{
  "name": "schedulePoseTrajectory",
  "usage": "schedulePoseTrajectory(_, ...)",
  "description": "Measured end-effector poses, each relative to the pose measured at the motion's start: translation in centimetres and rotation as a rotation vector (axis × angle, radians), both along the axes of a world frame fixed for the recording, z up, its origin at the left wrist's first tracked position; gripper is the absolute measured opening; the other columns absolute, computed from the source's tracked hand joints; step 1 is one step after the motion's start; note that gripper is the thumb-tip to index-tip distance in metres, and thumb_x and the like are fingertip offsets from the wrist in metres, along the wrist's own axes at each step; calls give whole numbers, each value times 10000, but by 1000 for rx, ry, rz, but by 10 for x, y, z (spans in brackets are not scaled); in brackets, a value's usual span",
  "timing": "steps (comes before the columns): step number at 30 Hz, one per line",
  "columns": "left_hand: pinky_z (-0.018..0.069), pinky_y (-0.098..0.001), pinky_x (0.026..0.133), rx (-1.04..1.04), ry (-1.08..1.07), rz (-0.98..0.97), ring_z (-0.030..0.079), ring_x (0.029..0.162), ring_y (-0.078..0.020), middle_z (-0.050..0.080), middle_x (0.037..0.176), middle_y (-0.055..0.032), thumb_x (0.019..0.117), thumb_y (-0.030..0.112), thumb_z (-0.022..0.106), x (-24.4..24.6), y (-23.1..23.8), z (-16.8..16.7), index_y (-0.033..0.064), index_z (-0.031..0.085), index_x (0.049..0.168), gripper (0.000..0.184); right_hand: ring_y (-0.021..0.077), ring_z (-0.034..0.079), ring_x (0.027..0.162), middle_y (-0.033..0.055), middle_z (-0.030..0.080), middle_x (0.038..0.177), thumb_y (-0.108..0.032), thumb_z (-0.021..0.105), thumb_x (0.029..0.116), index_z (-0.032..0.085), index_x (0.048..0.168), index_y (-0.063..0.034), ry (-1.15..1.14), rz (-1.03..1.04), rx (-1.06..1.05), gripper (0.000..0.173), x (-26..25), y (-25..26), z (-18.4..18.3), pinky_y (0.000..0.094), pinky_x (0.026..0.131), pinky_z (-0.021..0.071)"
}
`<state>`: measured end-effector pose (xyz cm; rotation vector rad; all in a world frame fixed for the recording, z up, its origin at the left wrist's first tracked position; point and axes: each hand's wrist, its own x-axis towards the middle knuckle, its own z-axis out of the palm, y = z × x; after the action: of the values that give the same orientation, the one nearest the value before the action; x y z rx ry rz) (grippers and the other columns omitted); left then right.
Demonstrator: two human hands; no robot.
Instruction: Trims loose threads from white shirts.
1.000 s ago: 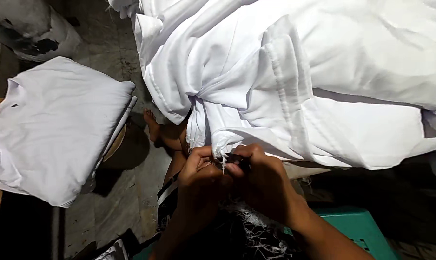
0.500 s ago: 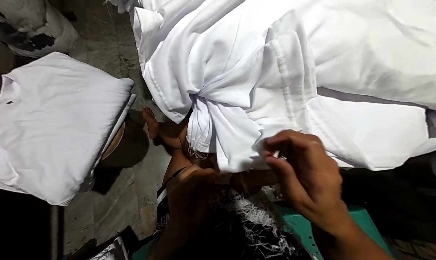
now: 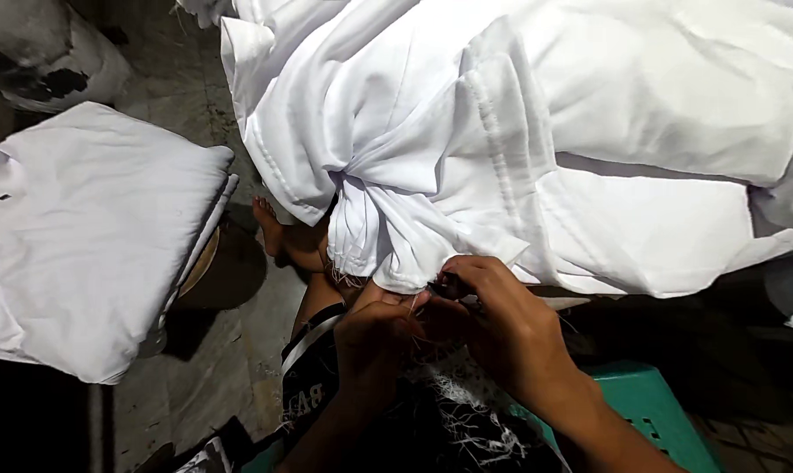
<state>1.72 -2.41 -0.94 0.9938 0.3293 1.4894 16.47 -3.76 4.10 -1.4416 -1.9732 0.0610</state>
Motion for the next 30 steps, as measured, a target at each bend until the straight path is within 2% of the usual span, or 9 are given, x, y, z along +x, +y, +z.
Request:
schedulePoseTrajectory(3, 525, -227, 996, 41, 37, -1, 640, 1109, 8, 695, 1191, 118, 1057, 251, 538, -2, 1, 0, 203, 751, 1105, 224, 128, 653, 841, 172, 668, 931, -193, 616, 996, 666, 1033, 44, 36, 14, 2, 245, -3, 3, 0, 140, 783, 511)
schedulePoseTrajectory(8, 533, -273, 1023, 69, 100, -2, 642, 1163, -31, 689, 1240, 103, 1058, 248, 541, -9, 1, 2, 202, 751, 1086, 216, 113, 648, 817, 159, 676, 899, -146, 584, 1011, 673, 978, 30, 48, 60, 35, 200, -1, 5, -2, 131, 769, 499)
schedulePoseTrajectory(11, 517, -212, 990, 118, 209, 47, 615, 1141, 30, 676, 1203, 133, 1061, 265, 537, -11, 2, 4, 197, 732, 1027, 209, 112, 643, 882, 156, 654, 946, -205, 601, 1021, 657, 1025, 3, 65, 139, -15, 215, 4, 4, -1, 127, 820, 498)
schedulePoseTrajectory(13, 513, -188, 971, 175, 307, 107, 601, 1127, 50, 663, 1182, 120, 1064, 275, 533, -9, 3, 6, 169, 707, 993, 215, 111, 649, 873, 146, 663, 936, -204, 588, 1023, 660, 1015, -10, 54, 131, -20, 207, 3, 4, -1, 129, 805, 500)
schedulePoseTrajectory(15, 518, -231, 1028, 229, 361, 124, 592, 1189, 26, 640, 1235, 105, 1066, 278, 534, -8, 3, 6, 155, 693, 982, 218, 103, 667, 830, 143, 692, 891, -159, 575, 1020, 679, 974, 10, 48, 77, 6, 204, 2, 5, 0, 131, 774, 508)
schedulePoseTrajectory(17, 499, -267, 1078, 259, 345, 108, 566, 1250, -1, 611, 1300, 102, 1067, 295, 533, -8, 3, 5, 155, 688, 978, 227, 111, 653, 763, 137, 691, 832, -185, 550, 1039, 685, 959, 30, 15, 15, 19, 266, 4, 7, 2, 149, 725, 503)
schedulePoseTrajectory(22, 395, -309, 1177, 244, 250, 126, 469, 1366, -1, 586, 1369, 183, 1060, 416, 510, 1, -4, -2, 239, 723, 1039, 278, 157, 619, 698, 175, 664, 800, -152, 539, 1044, 672, 1001, 78, -51, -140, 79, 269, 25, 15, 8, 215, 659, 485)
schedulePoseTrajectory(27, 419, -315, 1163, 199, 209, 156, 495, 1355, -7, 605, 1365, 182, 1066, 458, 462, 8, -1, -8, 243, 730, 967, 358, 91, 584, 730, 160, 629, 824, -208, 541, 1050, 619, 1041, 90, 14, -152, 66, 309, 27, 13, 5, 152, 699, 459)
schedulePoseTrajectory(30, 464, -301, 1117, 190, 187, 136, 569, 1269, -10, 660, 1260, 154, 1074, 435, 458, 4, 2, -4, 216, 718, 927, 370, -10, 553, 710, 59, 595, 806, -284, 503, 1077, 562, 1069, 34, 212, 19, -118, 324, 29, 8, 5, 114, 675, 462)
